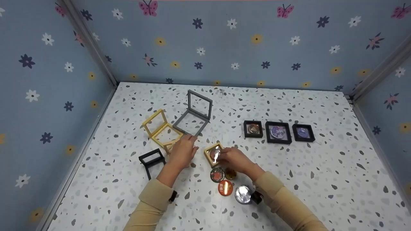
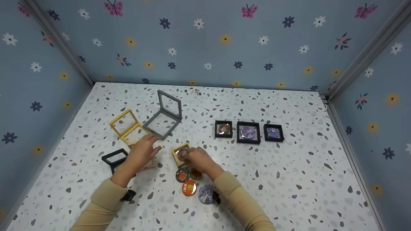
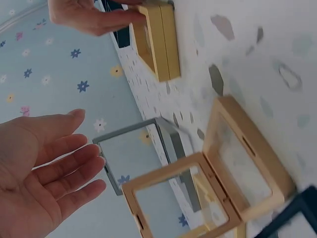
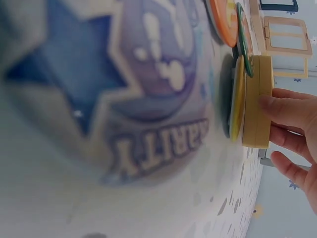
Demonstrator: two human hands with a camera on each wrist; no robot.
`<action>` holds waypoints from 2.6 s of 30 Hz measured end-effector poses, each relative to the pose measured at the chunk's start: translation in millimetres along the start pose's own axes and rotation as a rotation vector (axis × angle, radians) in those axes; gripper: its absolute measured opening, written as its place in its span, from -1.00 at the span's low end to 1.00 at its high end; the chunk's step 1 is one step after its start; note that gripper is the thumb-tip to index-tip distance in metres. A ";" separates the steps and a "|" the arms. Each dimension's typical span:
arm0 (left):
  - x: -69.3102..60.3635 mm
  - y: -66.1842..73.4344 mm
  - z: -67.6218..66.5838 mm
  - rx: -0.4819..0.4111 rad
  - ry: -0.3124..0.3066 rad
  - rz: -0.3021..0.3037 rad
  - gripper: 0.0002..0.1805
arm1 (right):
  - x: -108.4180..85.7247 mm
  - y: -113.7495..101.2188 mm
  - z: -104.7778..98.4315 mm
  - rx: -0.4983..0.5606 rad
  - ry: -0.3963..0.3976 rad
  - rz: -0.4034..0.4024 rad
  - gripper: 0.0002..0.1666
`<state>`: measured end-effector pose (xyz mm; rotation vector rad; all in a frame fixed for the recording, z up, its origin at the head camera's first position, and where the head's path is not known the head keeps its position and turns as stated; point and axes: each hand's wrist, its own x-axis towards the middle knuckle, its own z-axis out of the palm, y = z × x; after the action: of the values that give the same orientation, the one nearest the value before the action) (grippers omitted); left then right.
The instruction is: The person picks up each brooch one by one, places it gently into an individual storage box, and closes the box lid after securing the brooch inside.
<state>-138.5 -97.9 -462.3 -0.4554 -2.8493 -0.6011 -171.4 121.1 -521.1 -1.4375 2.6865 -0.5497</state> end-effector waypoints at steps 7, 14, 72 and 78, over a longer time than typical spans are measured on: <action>-4.5 -18.3 -9.9 0.050 0.037 0.014 -0.69 | -7.1 4.4 -3.4 0.007 0.045 0.040 -0.85; -11.0 -34.6 -13.7 0.097 0.015 0.003 -0.66 | -17.8 13.1 -5.2 -0.004 0.108 0.055 -0.83; -19.0 -27.7 10.7 -0.047 0.155 -0.130 -0.96 | -125.4 24.3 -27.1 0.053 0.200 0.528 -0.74; -19.1 -22.1 16.2 -0.103 0.188 -0.119 -0.97 | -135.8 29.8 -30.6 0.045 0.213 0.521 -0.72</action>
<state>-130.1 -115.3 -489.6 -0.2320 -2.6889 -0.7710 -124.3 255.4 -519.3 -0.6454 3.0132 -0.7380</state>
